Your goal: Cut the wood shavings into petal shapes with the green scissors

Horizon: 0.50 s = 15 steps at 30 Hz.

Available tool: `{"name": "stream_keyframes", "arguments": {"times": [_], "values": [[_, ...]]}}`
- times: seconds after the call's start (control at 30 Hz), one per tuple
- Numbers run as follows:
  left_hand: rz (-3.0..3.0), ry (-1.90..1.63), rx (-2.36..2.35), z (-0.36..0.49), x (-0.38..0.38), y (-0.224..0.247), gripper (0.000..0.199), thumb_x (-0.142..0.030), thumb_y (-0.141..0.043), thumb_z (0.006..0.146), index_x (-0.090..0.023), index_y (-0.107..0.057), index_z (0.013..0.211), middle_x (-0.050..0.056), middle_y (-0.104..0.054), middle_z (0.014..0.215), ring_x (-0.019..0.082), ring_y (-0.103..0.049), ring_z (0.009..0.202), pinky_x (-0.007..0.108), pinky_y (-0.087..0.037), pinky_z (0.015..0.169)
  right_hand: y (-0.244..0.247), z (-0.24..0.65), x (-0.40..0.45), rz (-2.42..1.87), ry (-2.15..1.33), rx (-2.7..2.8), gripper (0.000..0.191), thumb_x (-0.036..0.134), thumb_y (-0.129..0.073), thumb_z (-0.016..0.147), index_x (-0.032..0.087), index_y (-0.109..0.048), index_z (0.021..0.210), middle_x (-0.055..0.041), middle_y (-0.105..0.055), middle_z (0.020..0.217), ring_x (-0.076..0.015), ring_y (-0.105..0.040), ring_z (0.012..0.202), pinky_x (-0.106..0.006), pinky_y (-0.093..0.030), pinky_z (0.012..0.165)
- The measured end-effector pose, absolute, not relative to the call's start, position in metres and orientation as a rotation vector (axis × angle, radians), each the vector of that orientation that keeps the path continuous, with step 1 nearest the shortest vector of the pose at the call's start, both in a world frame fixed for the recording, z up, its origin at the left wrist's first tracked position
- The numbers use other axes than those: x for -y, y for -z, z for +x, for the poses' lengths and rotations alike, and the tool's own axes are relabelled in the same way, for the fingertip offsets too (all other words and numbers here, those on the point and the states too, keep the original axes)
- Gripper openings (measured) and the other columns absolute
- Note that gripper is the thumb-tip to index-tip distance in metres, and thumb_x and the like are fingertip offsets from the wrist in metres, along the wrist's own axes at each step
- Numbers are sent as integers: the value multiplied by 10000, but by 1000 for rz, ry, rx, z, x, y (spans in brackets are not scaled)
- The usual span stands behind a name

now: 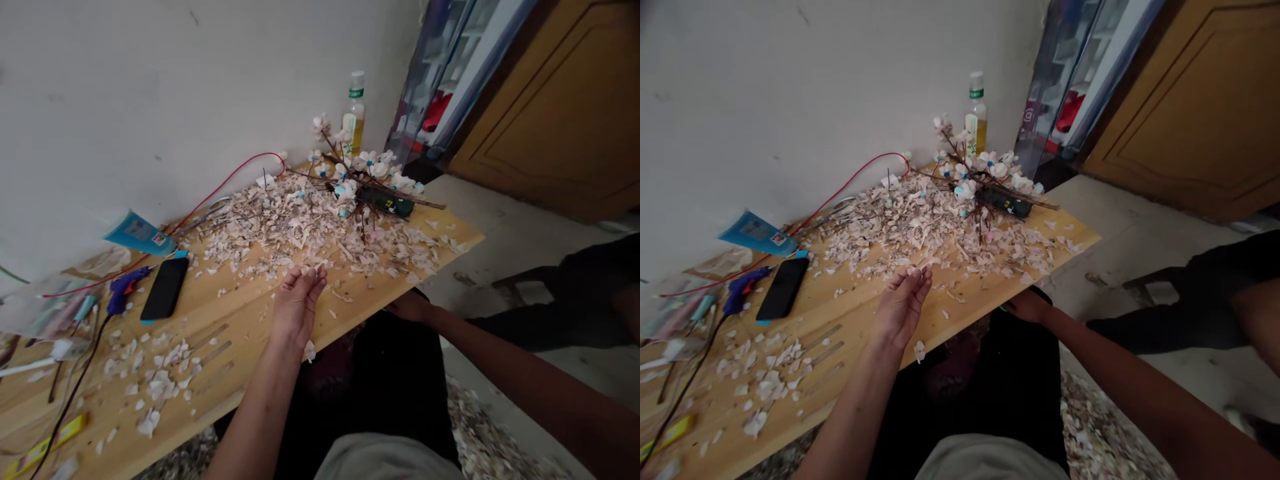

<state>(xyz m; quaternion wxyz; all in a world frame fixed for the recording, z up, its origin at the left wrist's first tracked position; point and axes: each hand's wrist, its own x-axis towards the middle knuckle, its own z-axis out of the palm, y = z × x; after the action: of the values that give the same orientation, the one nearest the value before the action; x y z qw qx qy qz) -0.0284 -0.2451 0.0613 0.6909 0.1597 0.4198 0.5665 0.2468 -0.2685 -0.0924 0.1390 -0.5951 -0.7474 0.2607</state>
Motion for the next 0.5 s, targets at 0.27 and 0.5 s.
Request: {"name": "stream_keyframes", "arguments": {"times": [0.27, 0.5], "values": [[372, -1317, -956, -54, 279, -42, 223, -145, -853, 610, -171, -686, 755, -31, -710, 818, 68, -676, 751, 191, -545, 772, 36, 185, 388, -1543, -1266, 1864, 397, 327, -558, 867, 205, -542, 1244, -111, -624, 1173, -249, -588, 1070, -402, -457, 961], [255, -1276, -942, -55, 302, -34, 284, -148, -889, 557, -162, -694, 763, -32, -687, 751, 74, -652, 698, 175, -522, 682, -34, 114, 386, -1331, -1760, 1390, 278, 425, -620, 873, 172, -558, 969, -11, -563, 869, -140, -512, 776, -262, -437, 704]]}}
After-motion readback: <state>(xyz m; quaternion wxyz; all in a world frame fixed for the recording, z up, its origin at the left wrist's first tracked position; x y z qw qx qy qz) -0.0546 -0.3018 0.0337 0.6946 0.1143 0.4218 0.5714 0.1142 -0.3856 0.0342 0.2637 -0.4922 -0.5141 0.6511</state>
